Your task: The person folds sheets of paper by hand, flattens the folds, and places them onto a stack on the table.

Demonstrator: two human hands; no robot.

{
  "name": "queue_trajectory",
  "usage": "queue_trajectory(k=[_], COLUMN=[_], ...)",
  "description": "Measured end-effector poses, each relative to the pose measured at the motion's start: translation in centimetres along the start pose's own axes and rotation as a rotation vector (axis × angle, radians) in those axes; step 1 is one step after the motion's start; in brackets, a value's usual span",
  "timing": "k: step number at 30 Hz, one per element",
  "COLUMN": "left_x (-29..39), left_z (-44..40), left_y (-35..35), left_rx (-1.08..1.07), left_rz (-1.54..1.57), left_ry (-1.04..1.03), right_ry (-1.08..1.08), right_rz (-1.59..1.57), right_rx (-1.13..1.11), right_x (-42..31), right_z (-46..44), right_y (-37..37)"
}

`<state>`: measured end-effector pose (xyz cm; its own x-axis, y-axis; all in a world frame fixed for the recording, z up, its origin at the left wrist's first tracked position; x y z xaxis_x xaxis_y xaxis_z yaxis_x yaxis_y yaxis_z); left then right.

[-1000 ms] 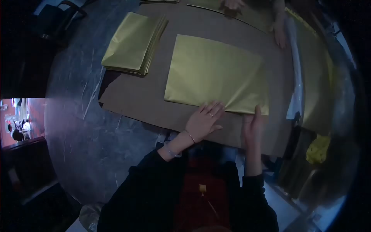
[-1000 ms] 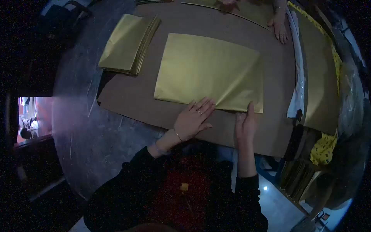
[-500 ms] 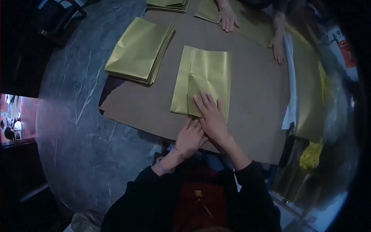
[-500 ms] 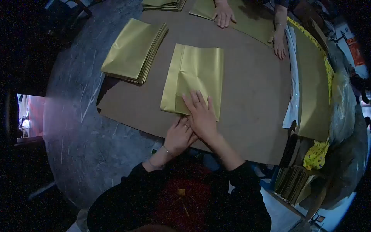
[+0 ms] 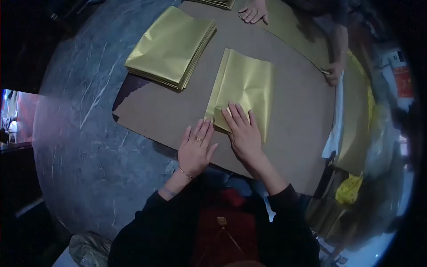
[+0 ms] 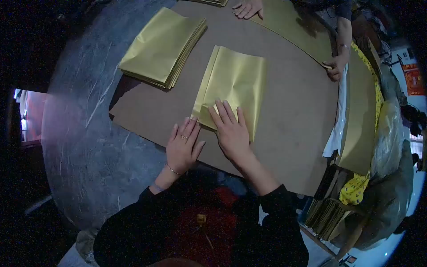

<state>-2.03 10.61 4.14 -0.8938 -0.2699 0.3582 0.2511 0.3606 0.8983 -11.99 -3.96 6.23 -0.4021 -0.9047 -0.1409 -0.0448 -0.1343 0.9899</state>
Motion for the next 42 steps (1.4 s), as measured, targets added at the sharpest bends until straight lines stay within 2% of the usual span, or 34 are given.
queue_trajectory(k=[6,12,16,35,39,42], left_x=[-0.1,-0.1,-0.3,-0.6,-0.8,-0.5], left_z=[0.1,0.0,0.3,0.6,0.6,0.4], left_y=[-0.2,0.4,1.1,0.5,0.6,0.8], left_rx=[-0.039,-0.040,-0.011,0.050,0.026,0.082], left_rz=[0.038,0.055,0.037,0.108,0.128,0.188], left_ry=[0.004,0.020,0.076,0.074,0.060,0.130], right_ry=[0.064,0.040,0.031,0.049,0.031,0.017], right_rz=[0.059,0.066,0.077,0.029,-0.015,0.015], right_rx=[0.029,0.005,-0.015,0.065,0.030,-0.010], right_x=[-1.3,-1.3,-1.3,-2.1,-2.3,-2.3], right_z=[-1.2,-1.4,-1.3,-1.8,-1.8,-1.9], right_y=[-0.2,0.2,0.3,-0.9,-0.4,-0.5])
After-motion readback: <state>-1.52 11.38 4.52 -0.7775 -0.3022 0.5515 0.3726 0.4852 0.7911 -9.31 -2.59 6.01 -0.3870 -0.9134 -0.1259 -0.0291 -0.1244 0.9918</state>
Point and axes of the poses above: each hand's wrist, its own z-axis away from the middle knuckle, its own y-axis out of the back of the hand, x = y × z, the point moved 1 cm from there along -z, towards the middle knuckle, and after that the axes turned 1 degree about -z, right-handed, at the moved point
